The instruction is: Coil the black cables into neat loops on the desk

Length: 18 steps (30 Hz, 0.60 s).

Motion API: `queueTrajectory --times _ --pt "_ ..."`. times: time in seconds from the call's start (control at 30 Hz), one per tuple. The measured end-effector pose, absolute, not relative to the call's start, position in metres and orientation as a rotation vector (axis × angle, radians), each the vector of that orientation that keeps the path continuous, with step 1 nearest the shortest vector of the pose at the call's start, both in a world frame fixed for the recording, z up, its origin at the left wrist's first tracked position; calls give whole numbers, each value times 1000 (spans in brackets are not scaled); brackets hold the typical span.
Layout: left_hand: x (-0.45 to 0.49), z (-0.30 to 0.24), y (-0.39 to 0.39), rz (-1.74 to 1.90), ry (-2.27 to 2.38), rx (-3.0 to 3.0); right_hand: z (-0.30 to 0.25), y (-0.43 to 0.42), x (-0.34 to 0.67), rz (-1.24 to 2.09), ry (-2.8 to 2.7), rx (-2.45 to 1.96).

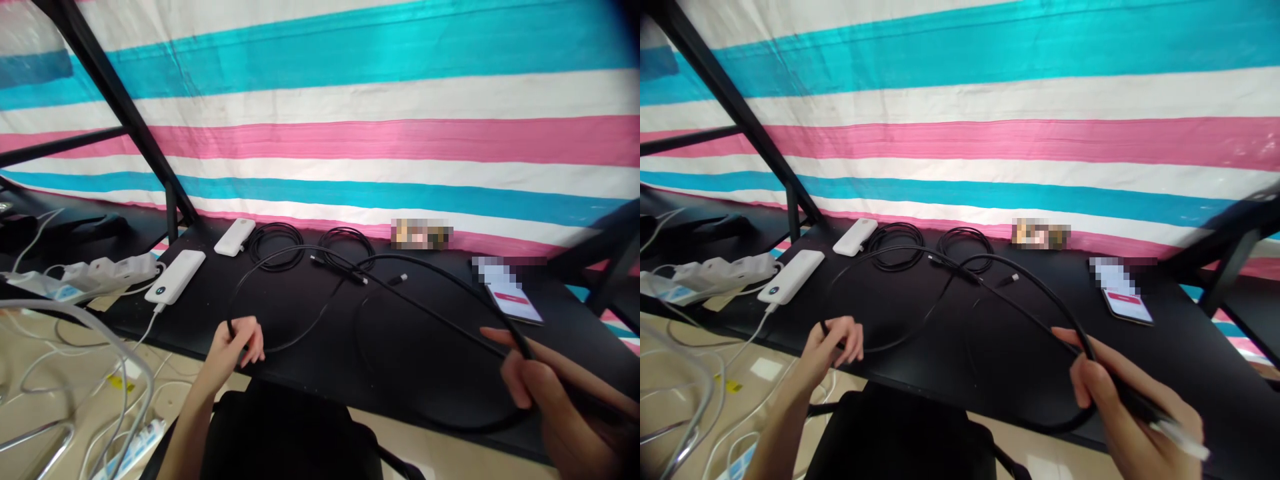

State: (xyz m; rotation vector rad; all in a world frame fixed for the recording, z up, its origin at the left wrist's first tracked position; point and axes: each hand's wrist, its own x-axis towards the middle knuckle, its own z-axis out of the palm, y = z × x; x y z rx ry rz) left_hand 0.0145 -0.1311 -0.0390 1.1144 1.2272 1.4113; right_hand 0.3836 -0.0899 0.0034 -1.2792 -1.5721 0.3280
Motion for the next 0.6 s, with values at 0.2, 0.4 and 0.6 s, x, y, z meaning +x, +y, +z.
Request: queueTrajectory --times 0.2,0.4,0.6 --pt "11 -40 -117 1410 1655 1253 13 -104 365 105 -1611 -1219" --pt "47 -6 -91 1517 1436 1489 15 -102 308 -153 -1945 -936" --pt "93 -10 -57 1159 1202 1614 2 -95 288 -132 -1993 -877"
